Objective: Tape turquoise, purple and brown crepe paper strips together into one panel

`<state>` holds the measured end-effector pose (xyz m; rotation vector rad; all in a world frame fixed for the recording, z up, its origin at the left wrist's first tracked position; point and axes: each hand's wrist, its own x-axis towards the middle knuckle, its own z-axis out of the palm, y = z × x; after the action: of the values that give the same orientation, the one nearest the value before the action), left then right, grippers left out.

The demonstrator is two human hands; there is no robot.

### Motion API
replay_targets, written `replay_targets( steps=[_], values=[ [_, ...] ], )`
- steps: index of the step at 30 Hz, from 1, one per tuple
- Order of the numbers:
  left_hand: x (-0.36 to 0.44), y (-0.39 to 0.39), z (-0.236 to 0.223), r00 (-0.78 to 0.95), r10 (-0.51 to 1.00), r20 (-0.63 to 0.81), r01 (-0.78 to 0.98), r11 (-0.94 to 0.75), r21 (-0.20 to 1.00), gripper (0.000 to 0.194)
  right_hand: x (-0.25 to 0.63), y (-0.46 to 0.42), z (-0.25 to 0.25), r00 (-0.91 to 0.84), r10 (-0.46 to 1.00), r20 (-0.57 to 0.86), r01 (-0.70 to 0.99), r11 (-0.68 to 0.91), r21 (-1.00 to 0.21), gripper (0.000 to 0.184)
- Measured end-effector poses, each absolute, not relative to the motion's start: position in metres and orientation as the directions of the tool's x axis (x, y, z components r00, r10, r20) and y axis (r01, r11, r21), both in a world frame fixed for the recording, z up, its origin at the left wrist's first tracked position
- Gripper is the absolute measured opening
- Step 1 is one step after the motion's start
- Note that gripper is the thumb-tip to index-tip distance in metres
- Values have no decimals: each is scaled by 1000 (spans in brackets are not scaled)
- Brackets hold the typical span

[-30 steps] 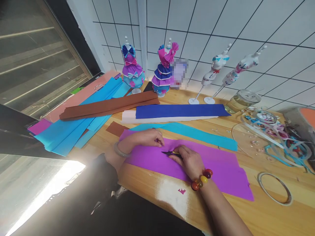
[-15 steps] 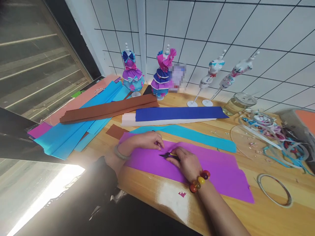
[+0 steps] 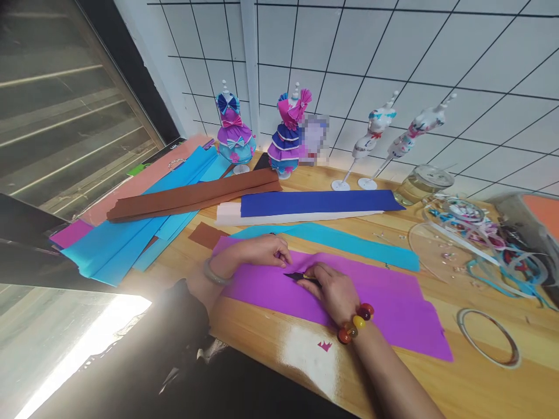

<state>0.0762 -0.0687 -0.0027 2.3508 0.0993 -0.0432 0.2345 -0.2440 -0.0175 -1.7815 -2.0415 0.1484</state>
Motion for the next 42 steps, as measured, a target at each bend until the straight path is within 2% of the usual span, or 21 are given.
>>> replay_targets(
  steps=[5, 12, 20, 24, 28, 36, 42],
  values=[
    [77, -66, -6, 998, 14, -54, 48, -700, 713, 18, 233, -243, -16, -84, 972, 218, 922, 159, -354, 26],
    [77, -66, -8, 998, 27, -59, 61, -711, 701, 20, 227, -236, -17, -91, 980, 179, 924, 150, -351, 27],
    [73, -64, 0, 995, 71, -68, 98, -664, 741, 21, 230, -240, -15, -97, 969, 226, 909, 179, -376, 24],
    [66, -60, 7, 983, 137, -124, 184, -652, 736, 19, 232, -240, -14, -108, 969, 224, 910, 187, -369, 25],
    [61, -58, 9, 964, 137, -228, 261, -654, 710, 13, 231, -236, -14, -126, 961, 246, 914, 209, -348, 26],
    [61, -57, 8, 968, 97, -232, 239, -652, 720, 14, 226, -228, -13, -149, 968, 201, 916, 212, -340, 26],
    [62, -54, 0, 959, 115, -258, 268, -659, 702, 21, 226, -229, -14, -132, 966, 222, 908, 208, -363, 24]
  ],
)
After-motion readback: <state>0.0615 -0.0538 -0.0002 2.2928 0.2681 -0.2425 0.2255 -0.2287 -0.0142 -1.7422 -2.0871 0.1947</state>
